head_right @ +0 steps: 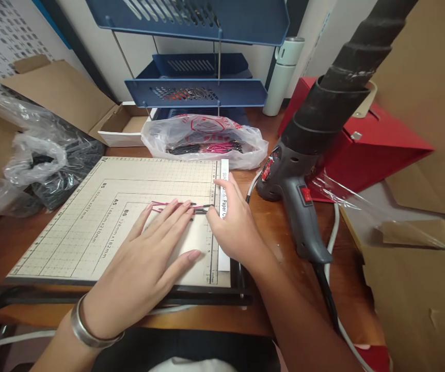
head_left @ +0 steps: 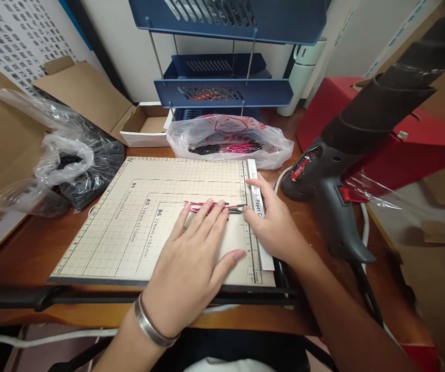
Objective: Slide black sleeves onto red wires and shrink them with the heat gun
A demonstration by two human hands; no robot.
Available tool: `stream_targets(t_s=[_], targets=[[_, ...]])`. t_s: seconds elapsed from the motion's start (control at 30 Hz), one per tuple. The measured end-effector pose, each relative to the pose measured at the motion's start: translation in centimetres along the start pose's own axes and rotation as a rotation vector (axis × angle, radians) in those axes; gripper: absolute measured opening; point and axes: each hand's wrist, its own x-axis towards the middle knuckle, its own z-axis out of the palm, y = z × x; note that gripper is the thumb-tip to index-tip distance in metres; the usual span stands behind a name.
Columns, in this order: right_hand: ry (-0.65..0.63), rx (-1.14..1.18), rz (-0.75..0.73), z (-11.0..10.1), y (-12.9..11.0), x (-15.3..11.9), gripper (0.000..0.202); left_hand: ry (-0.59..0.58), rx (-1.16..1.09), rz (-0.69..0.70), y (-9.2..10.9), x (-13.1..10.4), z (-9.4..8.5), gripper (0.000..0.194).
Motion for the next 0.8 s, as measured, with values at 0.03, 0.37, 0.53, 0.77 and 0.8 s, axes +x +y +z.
stream_targets(t_s=[0.03,0.37,0.53,0.77,0.8], targets=[[0.005,0.003,0.002,0.0,0.0,0.0,0.050,-0.010,-0.015,0.003,0.0,0.1,-0.1,0.068],[-0.002,-0.002,0.017,0.0,-0.4,0.0,0.013,-0.049,-0.059,-0.025,-1.0,0.7,-0.4,0.064],[-0.026,-0.031,0.016,-0.2,-0.8,0.0,0.009,-0.063,-0.094,-0.009,-1.0,0.8,-0.1,0.068],[0.012,-0.058,-0.016,-0.2,-0.6,0.2,0.010,-0.046,-0.085,-0.014,-0.9,0.6,0.0,0.069],[0.063,-0.059,-0.050,-0.5,-1.1,-0.1,0.009,-0.038,-0.079,-0.017,-0.9,0.5,0.0,0.068]])
